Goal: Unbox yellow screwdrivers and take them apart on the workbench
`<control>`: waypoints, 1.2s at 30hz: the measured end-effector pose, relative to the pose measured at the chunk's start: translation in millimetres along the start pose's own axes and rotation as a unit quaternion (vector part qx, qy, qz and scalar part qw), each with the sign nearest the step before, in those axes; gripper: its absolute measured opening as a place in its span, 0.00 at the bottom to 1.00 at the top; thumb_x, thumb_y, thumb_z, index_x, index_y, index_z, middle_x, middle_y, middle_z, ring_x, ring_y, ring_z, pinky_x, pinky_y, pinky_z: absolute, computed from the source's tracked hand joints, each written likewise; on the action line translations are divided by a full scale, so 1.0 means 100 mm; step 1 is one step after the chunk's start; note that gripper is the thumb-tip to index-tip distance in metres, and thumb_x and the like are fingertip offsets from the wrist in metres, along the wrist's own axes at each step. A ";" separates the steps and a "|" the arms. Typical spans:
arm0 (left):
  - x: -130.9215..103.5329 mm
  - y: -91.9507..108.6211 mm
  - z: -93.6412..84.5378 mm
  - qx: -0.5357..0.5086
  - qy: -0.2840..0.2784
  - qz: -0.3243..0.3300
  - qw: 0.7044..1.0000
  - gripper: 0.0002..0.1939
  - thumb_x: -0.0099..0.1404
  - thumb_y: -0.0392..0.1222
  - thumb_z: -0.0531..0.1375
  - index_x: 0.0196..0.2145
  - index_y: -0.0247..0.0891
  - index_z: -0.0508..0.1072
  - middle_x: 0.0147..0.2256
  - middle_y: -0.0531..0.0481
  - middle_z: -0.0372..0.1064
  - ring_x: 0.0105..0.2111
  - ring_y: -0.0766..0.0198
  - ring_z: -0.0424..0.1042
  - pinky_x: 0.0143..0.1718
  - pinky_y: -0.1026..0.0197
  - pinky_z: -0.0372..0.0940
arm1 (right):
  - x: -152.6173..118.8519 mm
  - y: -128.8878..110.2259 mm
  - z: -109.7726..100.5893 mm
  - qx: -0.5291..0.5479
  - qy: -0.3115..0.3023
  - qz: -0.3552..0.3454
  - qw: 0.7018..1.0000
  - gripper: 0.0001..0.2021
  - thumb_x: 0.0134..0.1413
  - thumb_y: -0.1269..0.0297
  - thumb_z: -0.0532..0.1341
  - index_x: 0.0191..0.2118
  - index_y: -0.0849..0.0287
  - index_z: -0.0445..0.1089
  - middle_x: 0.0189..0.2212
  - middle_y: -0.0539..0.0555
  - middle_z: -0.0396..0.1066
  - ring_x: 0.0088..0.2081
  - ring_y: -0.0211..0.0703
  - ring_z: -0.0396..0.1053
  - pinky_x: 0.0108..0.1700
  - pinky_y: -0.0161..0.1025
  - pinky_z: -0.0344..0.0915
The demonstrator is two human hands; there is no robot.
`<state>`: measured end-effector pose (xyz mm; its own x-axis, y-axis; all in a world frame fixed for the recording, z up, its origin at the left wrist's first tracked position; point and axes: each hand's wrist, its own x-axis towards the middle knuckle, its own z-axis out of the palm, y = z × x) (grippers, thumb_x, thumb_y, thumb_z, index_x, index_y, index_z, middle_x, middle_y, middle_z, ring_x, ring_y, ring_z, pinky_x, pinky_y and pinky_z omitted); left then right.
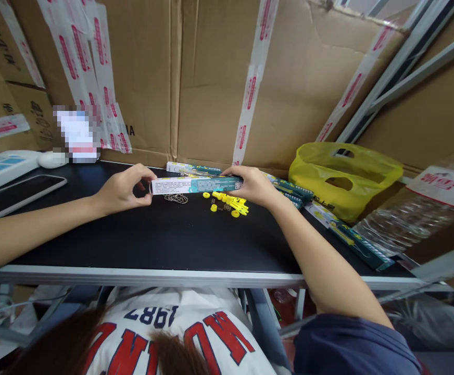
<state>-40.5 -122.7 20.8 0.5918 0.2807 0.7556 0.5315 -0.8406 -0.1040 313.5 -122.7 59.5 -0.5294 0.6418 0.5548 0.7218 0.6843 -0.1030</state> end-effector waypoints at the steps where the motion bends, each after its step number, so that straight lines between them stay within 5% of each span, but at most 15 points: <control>1: 0.00 0.00 0.00 0.000 0.003 0.002 1.000 0.14 0.55 0.34 0.57 0.42 0.37 0.65 0.37 0.50 0.66 0.30 0.69 0.68 0.30 0.66 0.67 | 0.00 0.00 0.00 -0.001 0.002 -0.001 1.000 0.18 0.43 0.64 0.66 0.44 0.57 0.73 0.40 0.53 0.76 0.39 0.47 0.74 0.43 0.41 0.68; 36: 0.00 -0.01 -0.02 -0.050 -0.024 -0.037 0.998 0.14 0.55 0.31 0.53 0.40 0.38 0.67 0.38 0.49 0.67 0.34 0.64 0.68 0.34 0.63 0.66 | -0.01 -0.03 0.03 -0.062 0.033 -0.021 0.997 0.18 0.45 0.64 0.65 0.46 0.54 0.71 0.42 0.54 0.76 0.41 0.48 0.73 0.42 0.41 0.67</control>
<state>-42.1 -123.0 22.8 0.5825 0.3639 0.7268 0.5132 -0.8581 0.0183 310.4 -124.0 56.8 -0.5328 0.5867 0.6098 0.7517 0.6591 0.0228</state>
